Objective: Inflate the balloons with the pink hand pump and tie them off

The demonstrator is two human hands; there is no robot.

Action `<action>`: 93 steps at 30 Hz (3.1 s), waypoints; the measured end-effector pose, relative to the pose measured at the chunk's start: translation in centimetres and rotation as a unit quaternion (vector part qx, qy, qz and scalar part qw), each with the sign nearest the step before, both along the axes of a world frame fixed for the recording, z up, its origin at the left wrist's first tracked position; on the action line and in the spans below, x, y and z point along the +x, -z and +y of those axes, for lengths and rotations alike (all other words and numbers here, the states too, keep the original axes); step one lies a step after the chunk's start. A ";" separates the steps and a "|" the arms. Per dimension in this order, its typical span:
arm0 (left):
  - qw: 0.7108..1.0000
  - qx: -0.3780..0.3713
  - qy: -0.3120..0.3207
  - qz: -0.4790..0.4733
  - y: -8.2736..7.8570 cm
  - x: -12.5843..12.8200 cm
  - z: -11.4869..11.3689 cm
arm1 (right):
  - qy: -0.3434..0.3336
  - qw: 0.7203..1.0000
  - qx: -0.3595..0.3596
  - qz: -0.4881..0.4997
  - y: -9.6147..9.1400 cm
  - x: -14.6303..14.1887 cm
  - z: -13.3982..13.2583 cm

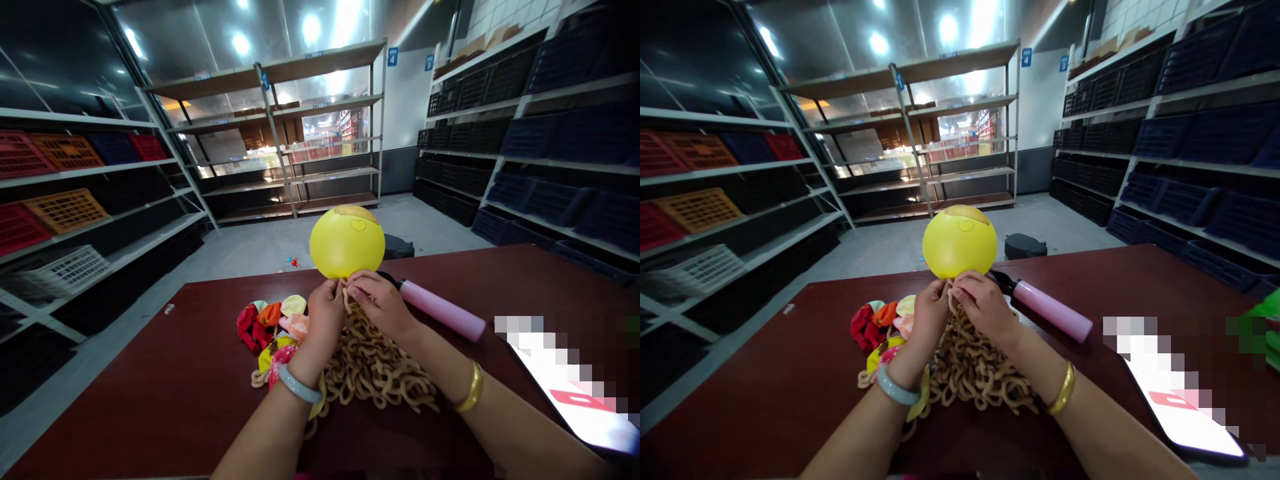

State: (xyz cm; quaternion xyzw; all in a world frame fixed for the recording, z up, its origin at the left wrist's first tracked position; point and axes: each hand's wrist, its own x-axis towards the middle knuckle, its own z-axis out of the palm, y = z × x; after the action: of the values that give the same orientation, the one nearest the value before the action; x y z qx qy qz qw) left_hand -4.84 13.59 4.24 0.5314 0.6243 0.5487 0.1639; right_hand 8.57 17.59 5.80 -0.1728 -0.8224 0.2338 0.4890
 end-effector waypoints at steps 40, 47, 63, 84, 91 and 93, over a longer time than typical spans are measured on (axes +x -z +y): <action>0.988 0.037 0.108 -0.100 -0.2 0.9 -0.5 | 0.160 0.984 0.072 -0.040 -0.2 0.9 -0.6; 0.994 0.052 0.084 -0.043 -0.2 1.0 -0.6 | 0.170 0.981 0.082 -0.035 -0.2 0.8 -1.1; 0.988 0.049 0.087 -0.119 0.3 1.4 -0.7 | 0.079 0.996 0.004 0.045 0.0 1.1 0.1; 0.968 0.030 0.157 0.193 0.6 2.8 -0.3 | 0.274 0.955 -0.067 0.093 0.4 2.3 3.2; 0.997 0.014 0.021 0.077 1.4 0.9 0.4 | 0.240 0.967 -0.057 -0.067 0.5 1.8 1.8; 0.993 0.008 0.003 0.116 1.5 0.6 0.5 | 0.218 0.964 -0.118 -0.096 1.0 1.1 1.6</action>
State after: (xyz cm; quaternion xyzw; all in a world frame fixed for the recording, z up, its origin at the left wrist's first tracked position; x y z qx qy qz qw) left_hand -4.29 14.13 2.73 0.5948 0.6327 0.4881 0.0878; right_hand 9.66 19.18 4.81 -0.4265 -0.7743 0.1994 0.4229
